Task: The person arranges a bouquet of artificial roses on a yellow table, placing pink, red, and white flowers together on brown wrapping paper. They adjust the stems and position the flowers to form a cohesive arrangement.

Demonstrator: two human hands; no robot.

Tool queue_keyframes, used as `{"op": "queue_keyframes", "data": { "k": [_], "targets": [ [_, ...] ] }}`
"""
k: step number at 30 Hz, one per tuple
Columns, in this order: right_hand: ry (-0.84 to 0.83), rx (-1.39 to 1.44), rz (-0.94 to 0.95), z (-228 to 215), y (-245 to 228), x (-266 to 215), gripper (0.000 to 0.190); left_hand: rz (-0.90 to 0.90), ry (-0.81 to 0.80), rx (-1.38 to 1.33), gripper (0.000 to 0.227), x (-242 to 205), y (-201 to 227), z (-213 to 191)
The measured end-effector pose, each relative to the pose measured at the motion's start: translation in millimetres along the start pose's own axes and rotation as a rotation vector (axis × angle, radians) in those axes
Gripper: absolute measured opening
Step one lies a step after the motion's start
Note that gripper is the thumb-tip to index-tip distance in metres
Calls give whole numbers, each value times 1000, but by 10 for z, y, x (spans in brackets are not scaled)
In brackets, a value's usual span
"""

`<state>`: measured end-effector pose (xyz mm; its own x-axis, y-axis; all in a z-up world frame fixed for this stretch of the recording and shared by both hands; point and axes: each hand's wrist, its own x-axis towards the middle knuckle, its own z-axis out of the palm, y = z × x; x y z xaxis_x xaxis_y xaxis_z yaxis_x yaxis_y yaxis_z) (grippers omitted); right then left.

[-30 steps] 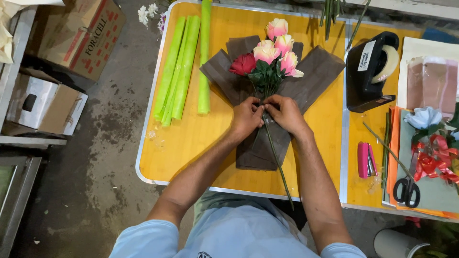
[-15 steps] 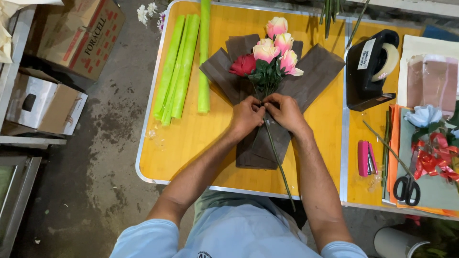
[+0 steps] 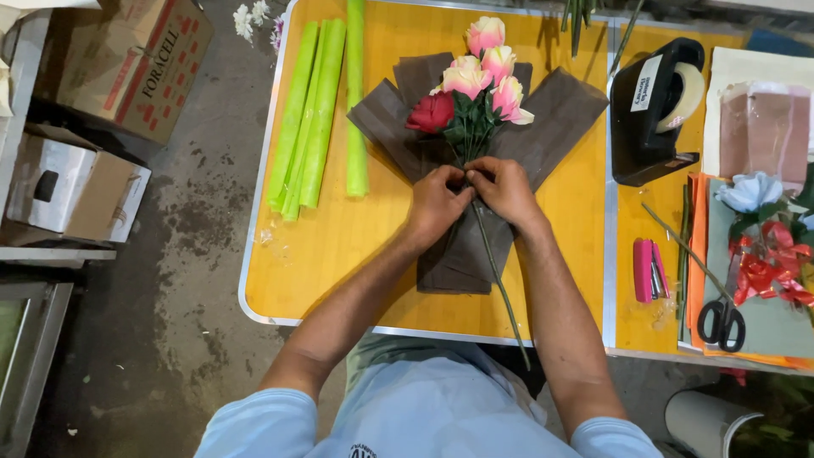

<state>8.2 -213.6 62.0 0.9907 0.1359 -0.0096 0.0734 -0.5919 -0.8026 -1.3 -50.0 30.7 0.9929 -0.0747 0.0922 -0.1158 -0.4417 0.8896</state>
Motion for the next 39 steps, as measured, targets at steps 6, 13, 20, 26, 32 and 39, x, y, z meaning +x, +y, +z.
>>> {"op": "queue_keyframes", "data": {
  "k": [6, 13, 20, 26, 32, 39],
  "targets": [
    [-29, 49, 4, -46, -136, -60, 22, -56, -55, -26, 26, 40, -141, 33],
    [-31, 36, 1, 20, 8, -17, 20, -173, -146, -4, 30, 79, -185, 37],
    [16, -36, -80, 103, 175, 23, 17, -156, -139, 31, 24, 151, -301, 76],
    [-1, 102, -60, -122, 21, -57, 13, -100, -85, 50, 19, 167, -331, 86],
    [40, 114, -87, -350, -231, -415, 16, -178, -113, -187, 16, 115, -167, -13],
    [27, -80, -93, -6, -6, -717, 25, -154, -103, -217, 24, 87, -79, -55]
  ]
}}
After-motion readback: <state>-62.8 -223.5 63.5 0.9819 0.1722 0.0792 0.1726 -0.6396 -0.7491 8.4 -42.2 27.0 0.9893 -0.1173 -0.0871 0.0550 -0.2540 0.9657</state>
